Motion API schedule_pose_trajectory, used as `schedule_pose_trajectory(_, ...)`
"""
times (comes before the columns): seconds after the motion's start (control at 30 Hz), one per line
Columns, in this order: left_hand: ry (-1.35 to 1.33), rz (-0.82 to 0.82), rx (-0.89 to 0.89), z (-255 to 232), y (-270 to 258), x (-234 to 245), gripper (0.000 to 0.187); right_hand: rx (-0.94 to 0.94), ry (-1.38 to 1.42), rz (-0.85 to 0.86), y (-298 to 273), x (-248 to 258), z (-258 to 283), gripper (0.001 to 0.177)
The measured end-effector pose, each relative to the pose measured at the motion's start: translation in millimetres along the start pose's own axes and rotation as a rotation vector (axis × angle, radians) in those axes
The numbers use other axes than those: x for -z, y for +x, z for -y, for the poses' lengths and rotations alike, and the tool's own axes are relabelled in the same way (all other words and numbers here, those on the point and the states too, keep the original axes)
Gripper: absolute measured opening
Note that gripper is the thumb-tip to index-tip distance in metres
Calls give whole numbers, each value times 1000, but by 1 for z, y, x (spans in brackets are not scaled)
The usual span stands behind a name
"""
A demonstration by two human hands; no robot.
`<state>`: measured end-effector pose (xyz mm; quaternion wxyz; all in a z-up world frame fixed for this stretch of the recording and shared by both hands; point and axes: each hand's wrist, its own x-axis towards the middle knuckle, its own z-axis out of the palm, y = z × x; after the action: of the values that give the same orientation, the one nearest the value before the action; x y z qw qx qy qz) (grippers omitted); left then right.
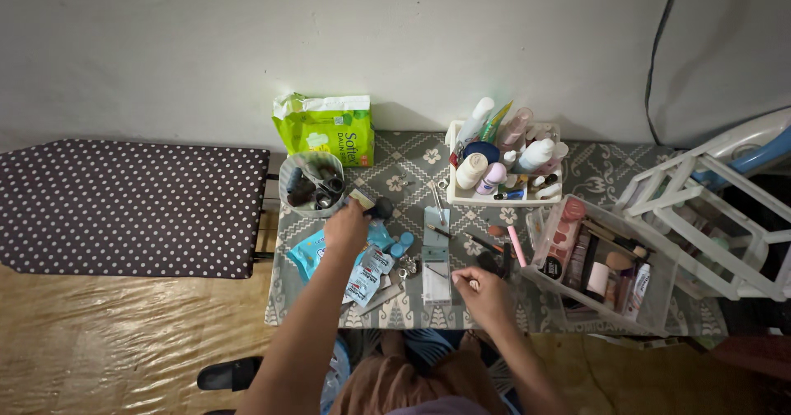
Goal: The person organizes various cosmetic items on a small table. They pick up and handle items such as makeup brushes, tubes, and compacts, placing them into a white plastic organizer and a clear drawer unit. The person also uses a small blue basket to hold items during the process.
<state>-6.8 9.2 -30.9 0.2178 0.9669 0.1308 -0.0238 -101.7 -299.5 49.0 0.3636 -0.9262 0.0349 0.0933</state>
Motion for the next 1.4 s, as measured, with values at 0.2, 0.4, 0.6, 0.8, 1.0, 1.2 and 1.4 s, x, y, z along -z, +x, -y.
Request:
schedule_pose_trajectory(0.2, 393, -162, -285, -26, -24, 27, 15, -134, 3, 105, 1, -1, 11, 23)
schedule_pose_trajectory(0.4, 185, -14, -638, -66, -67, 24, 21, -69, 100, 101, 2, -8, -2, 24)
schedule_pose_trajectory(0.6, 318, 8, -588, -60, -85, -2, 7, 5, 174, 99, 3, -16, -23, 21)
schedule_pose_trajectory(0.8, -297, 33, -321, -56, -86, -3, 11, -96, 220, 104, 2, -14, -29, 21)
schedule_pose_trajectory(1.0, 183, 19, -597, -52, -88, -1, 19, -31, 208, 83, 1, -18, -40, 22)
schedule_pose_trajectory(1.2, 146, 134, -574, -73, -94, 17, 36, 28, 262, 43, -2, -23, -63, 21)
schedule_pose_trajectory(1.4, 114, 80, -674, -123, -72, -1, 15, -109, 196, 10, -4, -11, -84, 26)
